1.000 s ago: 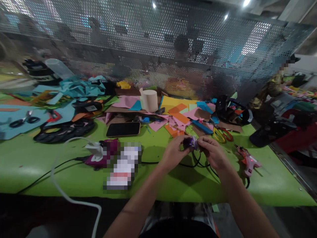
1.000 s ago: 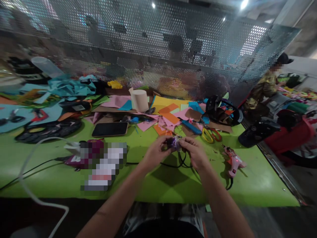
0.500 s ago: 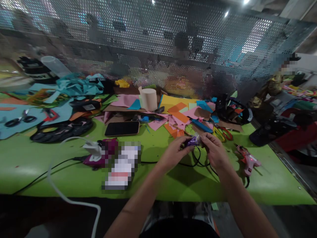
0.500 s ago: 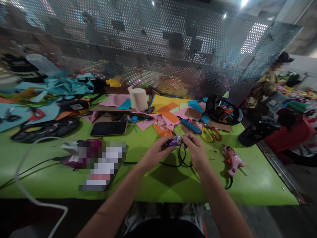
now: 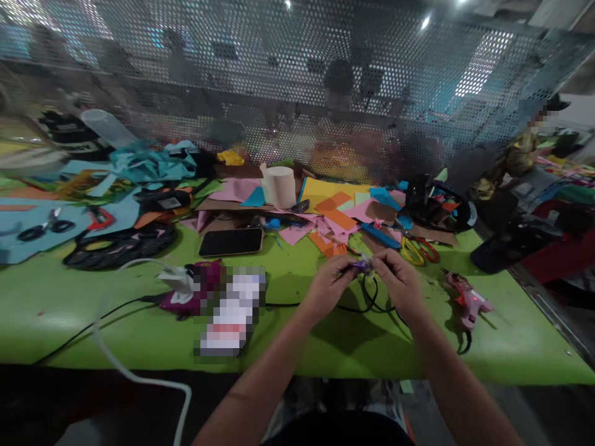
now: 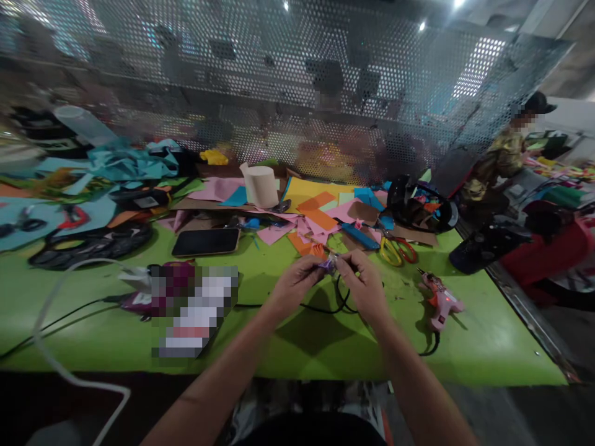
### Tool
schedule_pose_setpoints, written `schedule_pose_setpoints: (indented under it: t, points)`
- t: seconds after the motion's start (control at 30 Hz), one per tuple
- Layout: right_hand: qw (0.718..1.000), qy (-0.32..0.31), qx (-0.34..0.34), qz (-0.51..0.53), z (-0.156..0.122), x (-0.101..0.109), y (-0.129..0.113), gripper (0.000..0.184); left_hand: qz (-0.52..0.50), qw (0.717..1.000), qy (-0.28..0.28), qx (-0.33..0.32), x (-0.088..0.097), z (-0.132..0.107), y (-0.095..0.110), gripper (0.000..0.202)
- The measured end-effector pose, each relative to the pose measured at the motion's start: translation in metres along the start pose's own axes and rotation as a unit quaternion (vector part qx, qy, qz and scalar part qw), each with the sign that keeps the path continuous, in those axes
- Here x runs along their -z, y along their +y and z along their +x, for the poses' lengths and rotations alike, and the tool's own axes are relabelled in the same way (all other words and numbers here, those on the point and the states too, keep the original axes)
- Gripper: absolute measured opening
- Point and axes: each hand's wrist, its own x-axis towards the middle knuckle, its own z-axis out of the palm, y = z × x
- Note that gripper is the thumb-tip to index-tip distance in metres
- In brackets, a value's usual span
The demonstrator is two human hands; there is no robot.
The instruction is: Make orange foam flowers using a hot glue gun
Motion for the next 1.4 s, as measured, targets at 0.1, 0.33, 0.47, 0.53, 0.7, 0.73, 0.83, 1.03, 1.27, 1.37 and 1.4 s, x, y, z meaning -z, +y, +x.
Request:
schedule_pose_setpoints:
  t: [0.1,0.33,0.47,0.53,0.7,0.73,0.83,1.03,1.27,1.37,1.4]
  points:
    - [1.000,0.004,0.024,-0.016,0.000,0.000,-0.001,0.022,-0.056,0.998,0.021,0.012,-0.001,-0.001,0.000,0.014]
    - [0.999,-0.011,0.023,-0.030,0.000,-0.002,-0.001,0.021,-0.183,0.980,0.029,0.074,-0.003,0.000,0.002,0.031]
    - [0.999,0.021,0.033,-0.017,-0.003,-0.002,-0.002,0.015,-0.176,0.979,0.025,0.102,-0.003,0.000,0.003,0.033]
    - [0.999,0.017,0.047,-0.017,-0.004,-0.002,-0.003,0.020,-0.176,0.979,0.020,0.101,-0.003,-0.001,0.002,0.033]
    - [0.996,0.000,0.083,-0.026,-0.005,-0.003,-0.005,0.026,-0.170,0.981,0.033,0.086,-0.002,-0.003,0.000,0.033]
    - [0.995,0.000,0.094,-0.034,-0.005,-0.003,-0.005,0.027,-0.177,0.979,0.036,0.091,-0.002,-0.003,0.000,0.032]
    - [0.989,-0.003,0.127,-0.074,-0.006,-0.004,-0.003,0.031,-0.196,0.973,0.050,0.108,-0.003,-0.002,0.002,0.032]
    - [0.982,-0.003,0.158,-0.108,-0.006,-0.008,0.002,0.033,-0.189,0.971,0.064,0.136,-0.004,-0.001,0.007,0.030]
    - [0.978,0.012,0.154,-0.140,-0.008,-0.012,0.005,0.017,-0.223,0.961,0.046,0.156,-0.006,-0.001,0.011,0.036]
    - [0.977,0.024,0.155,-0.143,-0.009,-0.013,0.004,0.012,-0.218,0.961,0.038,0.166,-0.006,-0.001,0.010,0.037]
    - [0.978,0.027,0.152,-0.142,-0.009,-0.013,0.004,0.011,-0.214,0.961,0.037,0.169,-0.006,-0.001,0.010,0.037]
